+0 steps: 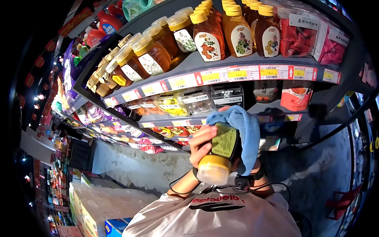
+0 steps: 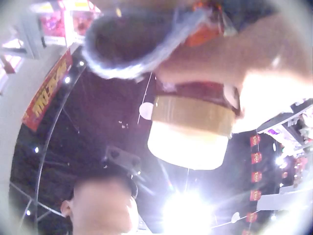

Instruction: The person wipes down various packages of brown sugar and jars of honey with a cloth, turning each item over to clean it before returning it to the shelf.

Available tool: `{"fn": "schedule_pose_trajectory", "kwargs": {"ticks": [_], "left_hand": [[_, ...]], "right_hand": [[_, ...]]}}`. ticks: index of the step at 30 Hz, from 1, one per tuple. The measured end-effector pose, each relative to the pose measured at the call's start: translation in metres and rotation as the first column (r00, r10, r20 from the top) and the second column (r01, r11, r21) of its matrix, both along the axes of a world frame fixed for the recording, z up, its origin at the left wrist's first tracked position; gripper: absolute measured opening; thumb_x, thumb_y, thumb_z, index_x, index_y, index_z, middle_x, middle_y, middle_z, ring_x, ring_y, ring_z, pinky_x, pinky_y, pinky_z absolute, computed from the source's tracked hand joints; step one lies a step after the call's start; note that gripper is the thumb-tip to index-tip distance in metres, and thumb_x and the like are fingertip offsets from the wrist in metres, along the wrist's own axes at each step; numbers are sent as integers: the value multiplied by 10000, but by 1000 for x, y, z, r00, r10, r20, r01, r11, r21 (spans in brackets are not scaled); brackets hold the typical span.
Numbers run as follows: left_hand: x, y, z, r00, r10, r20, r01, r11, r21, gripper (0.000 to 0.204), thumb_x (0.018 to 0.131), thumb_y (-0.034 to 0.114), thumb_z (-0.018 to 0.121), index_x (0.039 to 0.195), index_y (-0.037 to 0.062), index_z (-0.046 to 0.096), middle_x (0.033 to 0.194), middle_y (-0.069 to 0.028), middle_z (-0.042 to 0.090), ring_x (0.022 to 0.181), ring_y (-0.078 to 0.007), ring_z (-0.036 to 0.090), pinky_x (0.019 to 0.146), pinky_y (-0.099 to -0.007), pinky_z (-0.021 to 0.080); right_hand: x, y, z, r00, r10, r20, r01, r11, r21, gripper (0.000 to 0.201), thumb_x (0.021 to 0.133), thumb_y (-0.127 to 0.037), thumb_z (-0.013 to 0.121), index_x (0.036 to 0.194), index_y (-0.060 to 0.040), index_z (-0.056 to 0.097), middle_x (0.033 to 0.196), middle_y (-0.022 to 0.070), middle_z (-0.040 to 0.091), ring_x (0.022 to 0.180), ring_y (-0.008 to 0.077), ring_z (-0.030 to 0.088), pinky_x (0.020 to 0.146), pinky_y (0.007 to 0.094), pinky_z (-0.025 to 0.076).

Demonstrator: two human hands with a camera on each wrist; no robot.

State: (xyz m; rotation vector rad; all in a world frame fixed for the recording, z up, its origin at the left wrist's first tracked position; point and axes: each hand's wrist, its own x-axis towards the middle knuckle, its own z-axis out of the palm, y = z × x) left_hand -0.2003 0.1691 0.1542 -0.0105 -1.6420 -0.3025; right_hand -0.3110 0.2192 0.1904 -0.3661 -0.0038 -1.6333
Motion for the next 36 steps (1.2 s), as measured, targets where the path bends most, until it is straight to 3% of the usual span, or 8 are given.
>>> {"fn": "schedule_pose_trajectory", "kwargs": {"ticks": [8,9,12,17,24,25,31,36], "left_hand": [[15,10,45,960,-281,16,265,921,284,807,623,223,886,1256,55,415,1203,-239,544,1098,-377,578,945,-504,473],[17,6,42,953,-301,-17,289,894,341,817,622,214,885,1262,52,403,1205,-237,534,1110,-373,566,954,-501,466],[16,6,35,993,-122,-3,118,954,277,861,638,200,863,1290,51,320,1204,-235,492,1121,-366,547,968,-498,458],[9,17,25,999,-36,-4,36,971,238,845,635,283,850,1281,29,368,1142,-218,522,1076,-339,557,919,-474,488],[22,9,35,980,-28,198,-25,965,262,777,580,395,857,1131,-28,508,1019,-192,598,883,-293,578,818,-411,461],[22,9,41,977,-45,206,-9,968,251,748,575,376,852,1110,-33,528,1003,-205,610,865,-298,589,801,-408,465],[26,-2,74,964,-164,211,118,969,218,648,584,336,830,1027,-63,576,924,-233,641,806,-328,622,749,-420,494],[32,-4,82,964,-167,207,137,979,151,617,662,432,786,1009,-35,581,929,-204,664,885,-336,610,764,-423,510]], "right_hand": [[4,1,4,631,-276,-725,245,958,-151,344,847,-182,556,1139,0,539,1060,103,572,994,192,570,903,284,454],[-2,-3,6,87,-538,-839,377,797,-472,336,785,-180,636,1054,10,572,964,133,600,919,238,611,818,303,488],[-4,-9,-7,-363,-582,-727,513,527,-678,351,748,-216,684,994,19,598,930,141,620,824,245,627,748,323,508],[11,4,7,-44,-813,-580,643,421,-639,299,783,-217,653,968,16,630,983,146,624,899,253,632,789,339,515],[-10,-21,9,-219,-757,-616,354,526,-773,430,833,-193,611,1212,-2,541,1314,198,468,1127,316,539,928,365,460],[0,-23,6,192,-697,-691,464,685,-562,450,895,-199,579,1286,0,482,1318,176,454,1160,286,497,965,357,428],[-1,-14,12,352,-444,-824,322,884,-339,377,994,-199,508,1305,8,466,1159,119,557,987,182,566,858,287,471],[1,-17,-12,-658,-623,-423,222,376,-900,234,995,-65,467,1202,19,537,991,71,590,855,125,584,682,196,503]]}}
